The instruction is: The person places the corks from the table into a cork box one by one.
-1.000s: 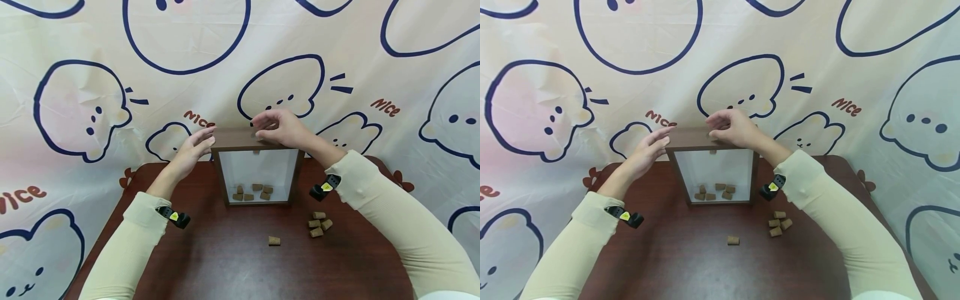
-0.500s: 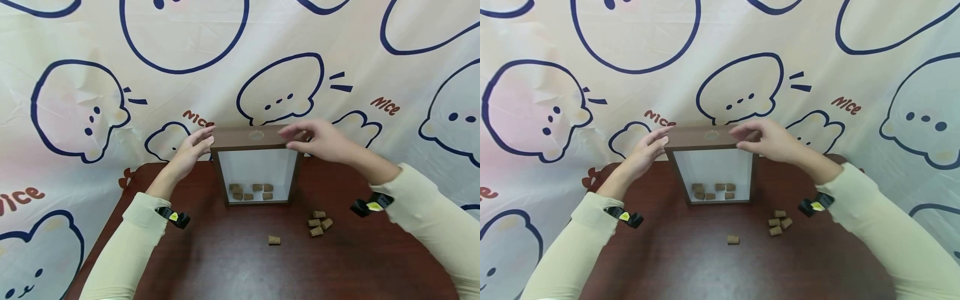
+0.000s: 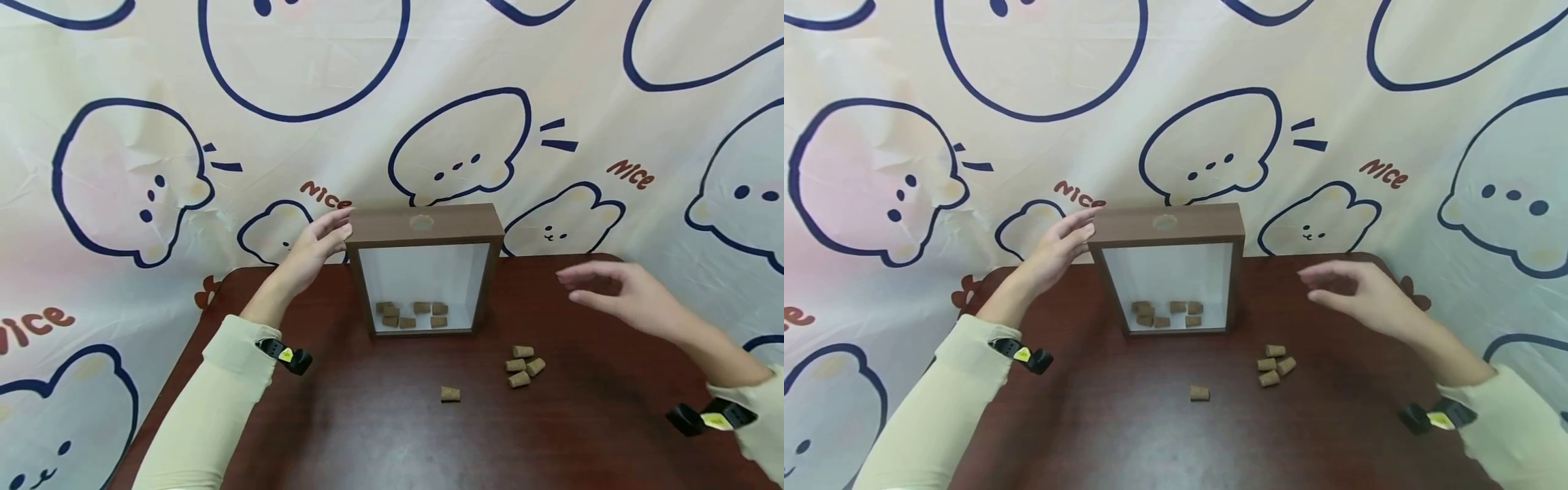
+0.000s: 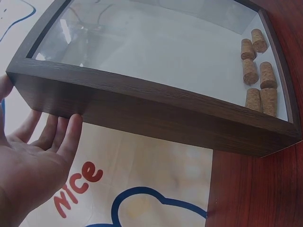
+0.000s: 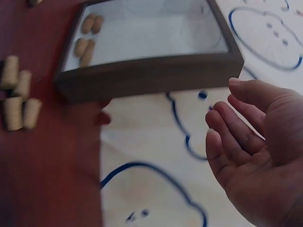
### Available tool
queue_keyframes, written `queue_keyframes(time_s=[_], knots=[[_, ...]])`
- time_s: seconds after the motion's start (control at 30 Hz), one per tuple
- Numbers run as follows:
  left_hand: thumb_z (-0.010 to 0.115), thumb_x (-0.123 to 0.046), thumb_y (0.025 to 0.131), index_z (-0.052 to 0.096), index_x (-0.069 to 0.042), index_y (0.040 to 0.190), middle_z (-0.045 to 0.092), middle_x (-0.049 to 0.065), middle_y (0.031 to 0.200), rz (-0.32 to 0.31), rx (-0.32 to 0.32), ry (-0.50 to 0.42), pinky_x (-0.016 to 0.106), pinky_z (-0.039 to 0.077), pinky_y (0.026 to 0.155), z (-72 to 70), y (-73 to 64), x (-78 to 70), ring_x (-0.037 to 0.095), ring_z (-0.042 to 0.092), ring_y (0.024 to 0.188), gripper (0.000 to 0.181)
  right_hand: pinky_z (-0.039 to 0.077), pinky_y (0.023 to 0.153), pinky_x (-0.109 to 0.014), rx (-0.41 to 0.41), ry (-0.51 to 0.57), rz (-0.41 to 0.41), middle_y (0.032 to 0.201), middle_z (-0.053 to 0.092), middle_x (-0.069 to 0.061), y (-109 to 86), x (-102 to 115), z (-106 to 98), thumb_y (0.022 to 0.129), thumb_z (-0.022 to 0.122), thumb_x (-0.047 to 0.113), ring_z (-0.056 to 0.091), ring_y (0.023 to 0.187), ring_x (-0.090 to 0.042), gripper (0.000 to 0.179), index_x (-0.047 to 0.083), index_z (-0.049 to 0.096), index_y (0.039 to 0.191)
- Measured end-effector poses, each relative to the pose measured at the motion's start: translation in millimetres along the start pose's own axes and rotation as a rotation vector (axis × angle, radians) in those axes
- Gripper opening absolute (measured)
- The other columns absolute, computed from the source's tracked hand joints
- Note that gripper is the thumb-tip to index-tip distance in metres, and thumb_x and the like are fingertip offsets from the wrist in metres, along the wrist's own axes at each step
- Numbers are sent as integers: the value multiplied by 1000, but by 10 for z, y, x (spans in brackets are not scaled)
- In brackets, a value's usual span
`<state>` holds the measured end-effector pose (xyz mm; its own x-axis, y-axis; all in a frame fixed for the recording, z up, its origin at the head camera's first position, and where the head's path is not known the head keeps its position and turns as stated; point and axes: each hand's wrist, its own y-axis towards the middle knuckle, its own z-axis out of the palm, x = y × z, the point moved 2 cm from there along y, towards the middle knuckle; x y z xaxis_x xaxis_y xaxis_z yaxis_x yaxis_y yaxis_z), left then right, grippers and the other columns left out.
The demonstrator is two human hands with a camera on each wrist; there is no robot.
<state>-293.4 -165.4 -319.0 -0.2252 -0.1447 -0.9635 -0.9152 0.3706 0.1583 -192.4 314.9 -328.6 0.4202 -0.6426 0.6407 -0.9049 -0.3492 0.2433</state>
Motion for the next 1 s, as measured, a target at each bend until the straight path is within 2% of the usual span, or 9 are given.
queue_keyframes(time_s=[0.1,0.17,0.37,0.6,0.77,0.9,1.0], knots=[[52,-32,107,37,-12,158,35,7,161,3,0,8,48,34,117,0,2,1,25,35,146,57,51,78,-14,-30,11,59,116,72,11,-212,-217,37,96,72,13,64,104,1,31,14,71,127],[52,-32,107,37,-13,158,35,7,161,2,-2,9,48,34,117,-2,2,1,25,35,146,57,52,77,-15,-41,31,80,116,72,11,-333,-354,88,96,72,12,64,105,2,31,14,71,126],[52,-31,107,37,-12,158,35,8,161,-2,-9,7,48,34,117,-11,-14,-6,25,35,146,57,52,77,-14,-31,40,101,114,72,11,-596,-750,317,94,74,11,63,103,6,31,7,71,125],[52,-30,107,36,-11,158,35,8,161,3,-5,8,48,34,117,-10,-12,-4,25,36,145,57,56,71,-18,-16,88,129,114,74,-1,-810,-1159,577,93,74,7,70,94,-8,34,-2,68,125],[52,-30,107,36,-10,158,35,8,161,2,-7,5,49,34,117,-13,-14,-4,25,35,145,57,55,71,-18,-11,116,124,112,74,-9,-838,-1288,713,93,74,6,68,93,-4,33,-2,68,124],[52,-30,107,35,-10,159,34,8,161,0,-6,4,49,33,117,-11,-12,-2,25,34,146,58,55,72,-18,-3,107,109,111,73,-14,-817,-1296,846,91,76,5,68,93,-4,33,0,69,123],[52,-30,107,36,-12,158,34,7,161,-4,-8,6,48,34,117,-10,-10,2,25,35,146,57,55,70,-21,2,88,102,109,73,-13,-784,-1284,947,90,77,7,67,92,-4,33,2,70,122]])
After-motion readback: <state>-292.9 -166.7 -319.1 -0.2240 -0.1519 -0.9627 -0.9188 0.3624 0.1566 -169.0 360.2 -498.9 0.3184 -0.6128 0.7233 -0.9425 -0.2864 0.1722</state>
